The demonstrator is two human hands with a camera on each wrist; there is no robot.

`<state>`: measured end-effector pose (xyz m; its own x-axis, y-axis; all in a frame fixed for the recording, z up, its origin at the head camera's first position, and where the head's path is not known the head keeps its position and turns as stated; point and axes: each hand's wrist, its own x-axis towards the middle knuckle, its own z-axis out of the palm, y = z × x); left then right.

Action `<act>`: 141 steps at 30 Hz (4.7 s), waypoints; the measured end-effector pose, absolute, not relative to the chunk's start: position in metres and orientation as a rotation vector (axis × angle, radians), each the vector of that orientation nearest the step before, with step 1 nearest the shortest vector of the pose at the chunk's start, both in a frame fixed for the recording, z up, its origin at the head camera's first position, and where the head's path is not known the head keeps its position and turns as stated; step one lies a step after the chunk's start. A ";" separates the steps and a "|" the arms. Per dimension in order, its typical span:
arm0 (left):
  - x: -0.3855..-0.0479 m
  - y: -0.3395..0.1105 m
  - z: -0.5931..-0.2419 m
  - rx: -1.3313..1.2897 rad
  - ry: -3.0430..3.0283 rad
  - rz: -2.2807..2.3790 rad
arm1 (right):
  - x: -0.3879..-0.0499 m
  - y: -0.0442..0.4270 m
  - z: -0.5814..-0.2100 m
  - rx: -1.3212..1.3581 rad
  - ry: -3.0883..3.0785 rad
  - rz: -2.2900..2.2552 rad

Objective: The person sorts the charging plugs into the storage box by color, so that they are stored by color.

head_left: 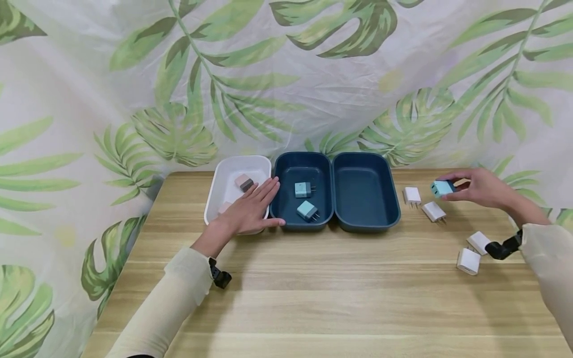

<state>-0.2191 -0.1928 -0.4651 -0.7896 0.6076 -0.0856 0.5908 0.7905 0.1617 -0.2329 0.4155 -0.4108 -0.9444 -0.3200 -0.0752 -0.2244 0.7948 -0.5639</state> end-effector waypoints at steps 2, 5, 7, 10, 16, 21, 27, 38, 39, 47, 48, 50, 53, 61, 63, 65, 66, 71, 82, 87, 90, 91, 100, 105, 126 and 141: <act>-0.219 -0.193 -0.465 0.957 2.846 0.186 | -0.234 0.407 -0.410 -0.518 2.828 -0.855; -0.220 -0.193 -0.465 0.957 2.848 0.179 | -0.234 0.396 -0.409 -0.634 2.842 -0.872; -0.220 -0.193 -0.465 0.959 2.848 0.182 | -0.234 0.388 -0.408 -0.656 2.859 -0.868; -0.220 -0.193 -0.464 0.962 2.847 0.185 | -0.234 0.375 -0.403 -0.660 2.899 -0.797; -0.220 -0.193 -0.465 0.971 2.849 0.196 | -0.235 0.349 -0.394 -0.696 2.842 -0.778; -0.220 -0.193 -0.466 0.970 2.849 0.202 | -0.238 0.329 -0.393 -0.887 2.763 -0.880; -0.220 -0.193 -0.465 0.970 2.847 0.195 | -0.241 0.303 -0.393 -0.963 2.734 -0.892; -0.220 -0.193 -0.464 0.980 2.868 0.203 | -0.250 0.252 -0.389 -1.091 2.650 -0.943; -0.220 -0.193 -0.463 0.978 2.866 0.205 | -0.251 0.247 -0.388 -1.096 2.640 -0.949; -0.221 -0.193 -0.462 0.963 2.869 0.185 | -0.260 0.207 -0.388 -1.208 2.592 -0.993; -0.221 -0.193 -0.462 0.965 2.873 0.180 | -0.261 0.202 -0.389 -1.222 2.592 -0.992; -0.221 -0.193 -0.462 0.967 2.879 0.166 | -0.263 0.194 -0.392 -1.245 2.595 -0.989; -0.221 -0.192 -0.463 0.980 2.889 0.150 | -0.267 0.182 -0.398 -1.255 2.592 -0.994; -0.220 -0.193 -0.466 0.986 2.895 0.148 | -0.274 0.147 -0.408 -1.189 2.573 -1.008; -0.220 -0.193 -0.466 0.985 2.901 0.137 | -0.276 0.138 -0.409 -1.183 2.574 -1.009; -0.219 -0.193 -0.465 0.982 2.908 0.129 | -0.278 0.130 -0.411 -1.180 2.578 -1.003; -0.219 -0.193 -0.465 0.981 2.912 0.122 | -0.279 0.126 -0.412 -1.180 2.580 -0.995; -0.219 -0.193 -0.464 0.991 2.924 0.114 | -0.283 0.106 -0.421 -1.172 2.576 -0.966; -0.218 -0.193 -0.463 0.976 2.923 0.093 | -0.288 0.075 -0.440 -1.124 2.618 -0.895; -0.219 -0.194 -0.464 0.984 2.926 0.096 | -0.287 0.067 -0.445 -1.114 2.643 -0.865; -0.220 -0.194 -0.465 0.993 2.926 0.107 | -0.286 0.064 -0.447 -1.089 2.661 -0.844; -0.220 -0.194 -0.465 0.994 2.925 0.108 | -0.285 0.064 -0.447 -1.077 2.667 -0.832; -0.220 -0.193 -0.463 0.984 2.921 0.103 | -0.282 0.071 -0.450 -1.009 2.670 -0.896; -0.219 -0.192 -0.462 0.973 2.919 0.082 | -0.278 0.083 -0.444 -1.071 2.651 -0.969; -0.218 -0.171 -0.451 0.980 2.895 0.162 | -0.249 0.165 -0.408 -1.195 2.654 -1.017; -0.214 -0.097 -0.439 1.009 2.918 0.144 | -0.240 0.245 -0.409 -1.147 2.682 -0.960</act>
<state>-0.2140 -0.0973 -0.4390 -0.7855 0.6186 -0.0175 0.6138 0.7825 0.1045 -0.2396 0.2454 -0.4094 -0.7188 -0.6737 0.1717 -0.6296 0.5261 -0.5717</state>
